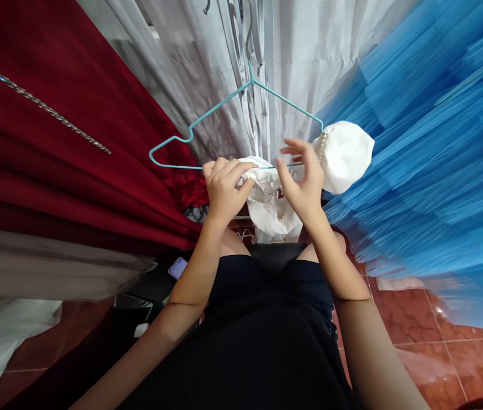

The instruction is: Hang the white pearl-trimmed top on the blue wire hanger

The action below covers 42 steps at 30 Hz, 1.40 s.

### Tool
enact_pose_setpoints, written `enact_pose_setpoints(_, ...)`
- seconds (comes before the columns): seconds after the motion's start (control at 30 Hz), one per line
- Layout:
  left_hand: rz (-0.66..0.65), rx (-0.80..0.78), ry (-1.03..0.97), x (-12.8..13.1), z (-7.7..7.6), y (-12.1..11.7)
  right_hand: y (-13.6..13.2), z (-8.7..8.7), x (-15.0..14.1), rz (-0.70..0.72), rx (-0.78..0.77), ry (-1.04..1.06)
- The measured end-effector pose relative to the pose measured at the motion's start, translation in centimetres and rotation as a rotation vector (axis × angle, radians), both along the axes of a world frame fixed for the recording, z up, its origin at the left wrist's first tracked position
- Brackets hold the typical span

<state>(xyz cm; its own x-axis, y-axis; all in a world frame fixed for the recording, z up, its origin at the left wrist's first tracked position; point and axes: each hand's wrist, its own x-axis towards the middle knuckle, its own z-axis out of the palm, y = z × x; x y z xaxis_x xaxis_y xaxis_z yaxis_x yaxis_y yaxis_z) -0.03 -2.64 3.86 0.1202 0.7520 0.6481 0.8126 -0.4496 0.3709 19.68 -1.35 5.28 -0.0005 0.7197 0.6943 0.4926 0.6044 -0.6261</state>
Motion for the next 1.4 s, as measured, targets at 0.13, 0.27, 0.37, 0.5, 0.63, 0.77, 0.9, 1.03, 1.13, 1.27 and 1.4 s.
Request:
enact_pose_setpoints(0.13,0.013,0.052,0.004,0.1,-0.8,-0.2,1.8,0.0,3.0,-0.257,0.22,-0.046)
enact_pose_setpoints(0.27,0.014,0.038,0.004,0.0,-0.3,-0.3,4.6,0.4,5.3,-0.234,0.112,-0.204)
enact_pose_setpoints(0.37,0.027,0.02,0.051,-0.5,0.1,-0.5,6.0,1.1,6.7,-0.216,-0.032,-0.194)
enact_pose_setpoints(0.5,0.006,-0.012,0.077,-0.9,0.6,-0.8,7.9,1.8,9.3,-0.369,-0.006,-0.025)
enact_pose_setpoints(0.63,-0.013,-0.006,0.05,-0.6,0.6,-0.9,9.0,0.3,12.6,-0.479,0.074,0.115)
enact_pose_setpoints(0.77,-0.021,-0.007,0.002,-0.2,0.3,-0.6,6.5,-3.9,13.6,-0.509,0.141,0.151)
enact_pose_setpoints(0.9,-0.022,0.001,-0.013,0.3,-0.1,-0.2,2.4,-6.9,11.0,-0.436,0.225,-0.057)
enact_pose_setpoints(1.03,-0.024,-0.008,-0.033,0.6,-0.3,0.0,1.0,-5.3,6.3,-0.224,0.306,-0.12)
enact_pose_setpoints(1.13,-0.042,-0.018,-0.049,0.8,-0.3,0.1,1.5,-2.8,2.7,-0.102,0.301,-0.101)
enact_pose_setpoints(1.27,-0.054,-0.074,-0.039,0.8,-0.4,0.2,2.6,-2.4,-0.4,0.003,0.091,-0.239)
enact_pose_setpoints(1.4,-0.066,-0.032,-0.122,0.9,-0.5,-0.8,2.6,-3.7,-1.0,-0.04,0.082,-0.313)
